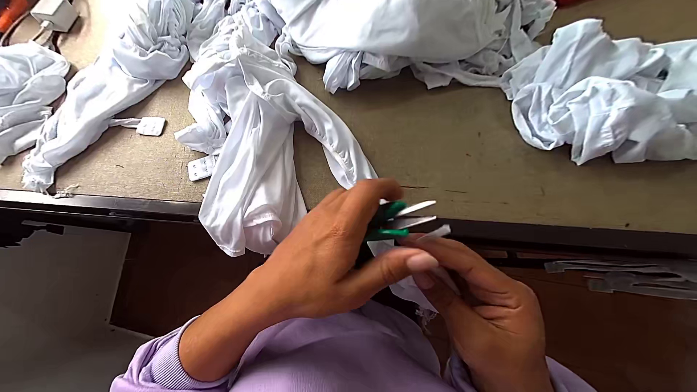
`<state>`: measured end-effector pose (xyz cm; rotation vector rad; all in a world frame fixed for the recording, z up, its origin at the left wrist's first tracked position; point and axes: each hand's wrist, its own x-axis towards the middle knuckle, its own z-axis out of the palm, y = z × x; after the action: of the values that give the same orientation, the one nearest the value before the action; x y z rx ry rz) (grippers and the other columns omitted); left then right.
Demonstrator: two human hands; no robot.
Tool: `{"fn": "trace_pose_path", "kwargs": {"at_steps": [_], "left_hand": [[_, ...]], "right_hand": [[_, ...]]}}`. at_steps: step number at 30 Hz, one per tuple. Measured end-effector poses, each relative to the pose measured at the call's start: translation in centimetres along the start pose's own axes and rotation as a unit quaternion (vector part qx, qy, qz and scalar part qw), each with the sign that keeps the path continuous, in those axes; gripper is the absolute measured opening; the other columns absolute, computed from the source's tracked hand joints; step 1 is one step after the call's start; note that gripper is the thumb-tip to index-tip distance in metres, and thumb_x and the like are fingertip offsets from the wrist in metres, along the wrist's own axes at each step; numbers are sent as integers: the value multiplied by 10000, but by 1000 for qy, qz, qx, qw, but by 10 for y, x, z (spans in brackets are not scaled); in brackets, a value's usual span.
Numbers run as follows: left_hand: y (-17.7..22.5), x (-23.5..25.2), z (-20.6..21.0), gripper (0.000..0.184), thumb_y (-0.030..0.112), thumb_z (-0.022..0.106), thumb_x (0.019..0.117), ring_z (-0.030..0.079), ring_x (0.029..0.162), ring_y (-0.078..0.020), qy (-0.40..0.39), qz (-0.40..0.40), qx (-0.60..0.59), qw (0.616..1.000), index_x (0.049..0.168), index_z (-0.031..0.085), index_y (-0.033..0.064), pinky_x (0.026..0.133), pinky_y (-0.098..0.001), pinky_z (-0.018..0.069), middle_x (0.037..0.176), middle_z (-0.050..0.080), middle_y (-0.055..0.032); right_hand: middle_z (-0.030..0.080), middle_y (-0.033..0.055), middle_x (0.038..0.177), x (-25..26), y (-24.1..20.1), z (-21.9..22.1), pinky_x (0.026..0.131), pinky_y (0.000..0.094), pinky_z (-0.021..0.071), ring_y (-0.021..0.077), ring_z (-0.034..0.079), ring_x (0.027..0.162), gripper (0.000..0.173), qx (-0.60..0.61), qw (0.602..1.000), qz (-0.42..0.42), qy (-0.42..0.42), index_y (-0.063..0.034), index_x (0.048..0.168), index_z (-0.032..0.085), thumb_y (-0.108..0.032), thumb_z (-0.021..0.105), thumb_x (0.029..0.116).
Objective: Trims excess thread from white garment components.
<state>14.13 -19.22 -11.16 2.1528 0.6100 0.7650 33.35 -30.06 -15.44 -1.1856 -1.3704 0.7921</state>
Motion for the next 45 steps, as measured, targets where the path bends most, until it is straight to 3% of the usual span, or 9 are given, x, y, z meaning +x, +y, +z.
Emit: {"fn": "trace_pose_path", "kwargs": {"at_steps": [2,7,14,25,29,33,38,42,45], "left_hand": [[3,-5,-11,416,399,502,1060,588,875,-85,-14,-5,81,997,1197,610,21,773,-271,508,936,621,2],[0,-4,-17,366,421,587,1014,618,643,-145,-45,71,253,964,984,702,75,512,-311,463,747,618,-8],[6,12,-11,366,414,565,1022,578,556,-154,-78,109,282,950,902,702,97,444,-310,387,662,569,9],[-5,17,-2,322,356,584,1022,560,545,-142,-56,134,241,959,876,702,94,454,-308,368,649,569,6],[-9,5,2,407,361,681,976,637,825,-78,12,112,68,991,1123,695,-19,738,-246,537,907,694,-45],[-10,-13,33,93,121,722,864,551,666,-44,20,109,-52,992,870,692,33,597,-191,473,717,606,5],[-4,-21,68,163,114,601,991,621,758,-176,-53,214,28,975,1094,728,107,624,-308,468,876,657,-68],[-9,-16,85,162,73,601,966,609,711,-170,-27,252,19,967,940,760,80,634,-310,460,785,661,-52],[-12,-10,83,111,48,672,873,649,781,-146,-34,211,-62,975,910,775,35,693,-280,515,794,684,-53]], "right_hand": [[665,-80,1303,1,-1,-2,952,208,561,62,649,1143,314,10,1000,0,9,-225,1323,685,-228,641,1011],[627,-80,1364,3,-2,-4,941,190,554,56,644,1133,401,15,1000,-4,6,-225,1363,651,-204,690,965],[620,-93,1368,2,-3,-6,928,170,546,34,636,1116,442,-11,1000,-7,-11,-240,1399,630,-223,692,962],[638,-39,1317,-11,3,-2,792,154,577,18,662,901,510,62,995,44,61,-158,1444,590,-178,721,951],[623,-26,1381,-22,2,-4,837,221,611,63,706,975,529,176,967,102,154,-155,1464,557,-98,690,955],[617,-12,1404,-33,0,-7,909,255,595,95,666,1151,481,263,930,145,212,-152,1435,586,-143,690,965],[680,23,1293,-44,-9,-3,896,271,603,102,687,1122,412,345,882,226,228,-145,1400,612,-153,650,990],[727,69,1179,-51,-4,-6,855,289,621,127,728,1033,325,433,821,285,239,-118,1352,635,-119,519,1048],[728,78,1127,-59,6,-10,792,303,634,139,738,955,307,411,832,300,222,-147,1304,647,-100,583,1008]]}}
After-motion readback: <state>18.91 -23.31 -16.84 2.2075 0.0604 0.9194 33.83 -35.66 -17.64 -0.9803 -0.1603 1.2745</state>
